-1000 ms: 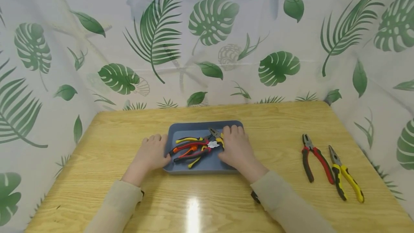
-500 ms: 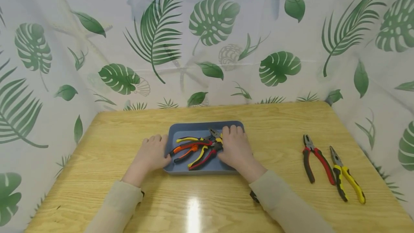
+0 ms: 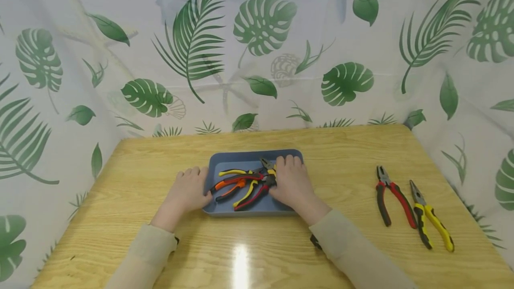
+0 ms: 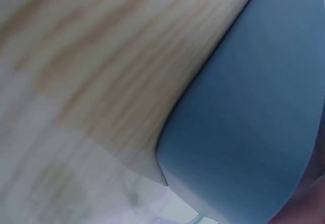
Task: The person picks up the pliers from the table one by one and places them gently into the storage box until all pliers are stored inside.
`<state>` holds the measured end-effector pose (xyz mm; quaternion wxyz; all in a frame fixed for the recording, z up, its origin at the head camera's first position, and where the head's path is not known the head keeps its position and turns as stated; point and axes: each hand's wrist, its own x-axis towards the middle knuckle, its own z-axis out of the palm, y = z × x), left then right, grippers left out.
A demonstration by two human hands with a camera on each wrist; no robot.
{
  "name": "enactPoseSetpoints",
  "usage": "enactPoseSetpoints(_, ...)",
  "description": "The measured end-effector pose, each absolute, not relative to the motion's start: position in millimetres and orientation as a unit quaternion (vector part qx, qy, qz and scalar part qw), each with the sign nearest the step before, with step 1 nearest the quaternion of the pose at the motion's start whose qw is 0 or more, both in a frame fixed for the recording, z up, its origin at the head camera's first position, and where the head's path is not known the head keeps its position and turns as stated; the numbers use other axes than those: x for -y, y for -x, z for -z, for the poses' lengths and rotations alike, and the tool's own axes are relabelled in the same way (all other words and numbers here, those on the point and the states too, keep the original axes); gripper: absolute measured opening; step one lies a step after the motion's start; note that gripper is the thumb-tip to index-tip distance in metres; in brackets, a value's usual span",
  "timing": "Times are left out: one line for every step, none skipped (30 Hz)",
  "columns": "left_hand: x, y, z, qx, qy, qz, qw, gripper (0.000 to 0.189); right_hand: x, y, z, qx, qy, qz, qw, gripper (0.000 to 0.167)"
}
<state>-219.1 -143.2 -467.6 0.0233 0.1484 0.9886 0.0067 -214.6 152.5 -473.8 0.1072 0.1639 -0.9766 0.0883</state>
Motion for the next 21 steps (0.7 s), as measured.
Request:
enactPoseSetpoints(143.2, 219.0, 467.7, -0.989, -0.148, -0.006, 0.024, 0.057, -152.3, 214.9, 473.9, 0.977, -0.163, -0.088, 0.103, 0.054)
enactPoseSetpoints(143.1, 219.0, 467.8, -0.989, -0.148, -0.006, 0.025, 0.057, -152.1, 214.9, 473.8, 0.978, -0.163, -0.088, 0.1, 0.054)
enactPoseSetpoints(143.0, 219.0, 468.0, -0.989, -0.148, -0.007, 0.025, 0.058, -151.9, 215.1, 473.9, 0.978, -0.163, -0.088, 0.099, 0.055)
enactPoseSetpoints(142.9, 219.1, 468.3, -0.989, -0.148, -0.007, 0.026, 0.058, -151.9, 215.3, 474.2, 0.978, -0.162, -0.089, 0.097, 0.055)
enactPoseSetpoints(142.9, 219.2, 468.7, -0.989, -0.148, -0.008, 0.027, 0.058, -151.8, 215.5, 474.5, 0.978, -0.161, -0.09, 0.096, 0.056)
enactPoseSetpoints(143.0, 219.3, 469.1, -0.989, -0.148, -0.008, 0.027, 0.059, -151.6, 215.6, 474.7, 0.979, -0.16, -0.091, 0.093, 0.056)
enactPoseSetpoints(143.0, 219.4, 469.4, -0.989, -0.148, -0.009, 0.028, 0.059, -151.5, 215.9, 475.1, 0.979, -0.159, -0.093, 0.092, 0.057)
enactPoseSetpoints(143.1, 219.4, 469.6, -0.988, -0.148, -0.01, 0.028, 0.06, -151.4, 216.3, 475.4, 0.979, -0.158, -0.093, 0.092, 0.058)
enactPoseSetpoints(143.2, 219.5, 469.8, -0.988, -0.149, -0.011, 0.028, 0.06, -151.2, 216.9, 475.6, 0.979, -0.158, -0.092, 0.092, 0.059)
enactPoseSetpoints(143.3, 219.4, 469.7, -0.988, -0.149, -0.011, 0.029, 0.06, -150.9, 217.4, 475.6, 0.979, -0.158, -0.091, 0.091, 0.059)
enactPoseSetpoints(143.4, 219.3, 469.6, -0.988, -0.149, -0.011, 0.028, 0.06, -150.5, 217.9, 475.2, 0.979, -0.158, -0.09, 0.091, 0.06)
enactPoseSetpoints(143.5, 219.2, 469.3, -0.988, -0.148, -0.011, 0.029, 0.06, -150.2, 218.8, 475.0, 0.979, -0.159, -0.088, 0.091, 0.061)
enactPoseSetpoints(143.5, 219.2, 468.8, -0.988, -0.148, -0.012, 0.028, 0.06, -149.8, 219.7, 474.6, 0.979, -0.16, -0.086, 0.091, 0.062)
enactPoseSetpoints(143.5, 219.1, 468.5, -0.988, -0.148, -0.013, 0.028, 0.06, -149.6, 220.5, 474.2, 0.979, -0.161, -0.085, 0.092, 0.062)
enactPoseSetpoints(143.6, 219.1, 468.1, -0.988, -0.148, -0.013, 0.028, 0.061, -149.5, 221.3, 473.8, 0.979, -0.162, -0.084, 0.093, 0.062)
enactPoseSetpoints(143.6, 219.2, 467.8, -0.988, -0.149, -0.013, 0.027, 0.061, -149.5, 222.3, 473.7, 0.979, -0.162, -0.083, 0.093, 0.062)
enactPoseSetpoints(143.7, 219.3, 467.7, -0.988, -0.149, -0.014, 0.027, 0.061, -149.8, 222.8, 473.8, 0.979, -0.163, -0.082, 0.093, 0.062)
enactPoseSetpoints(143.7, 219.5, 467.4, -0.988, -0.149, -0.014, 0.027, 0.061, -150.3, 223.4, 474.0, 0.978, -0.164, -0.083, 0.095, 0.061)
enactPoseSetpoints(143.8, 219.6, 467.4, -0.988, -0.149, -0.014, 0.026, 0.061, -150.6, 223.7, 474.1, 0.978, -0.165, -0.084, 0.096, 0.059)
enactPoseSetpoints(143.9, 219.8, 467.4, -0.988, -0.15, -0.014, 0.026, 0.061, -151.0, 223.8, 474.0, 0.977, -0.166, -0.086, 0.098, 0.058)
enactPoseSetpoints(144.1, 220.0, 467.4, -0.988, -0.15, -0.013, 0.026, 0.061, -151.3, 224.0, 473.8, 0.977, -0.168, -0.087, 0.1, 0.057)
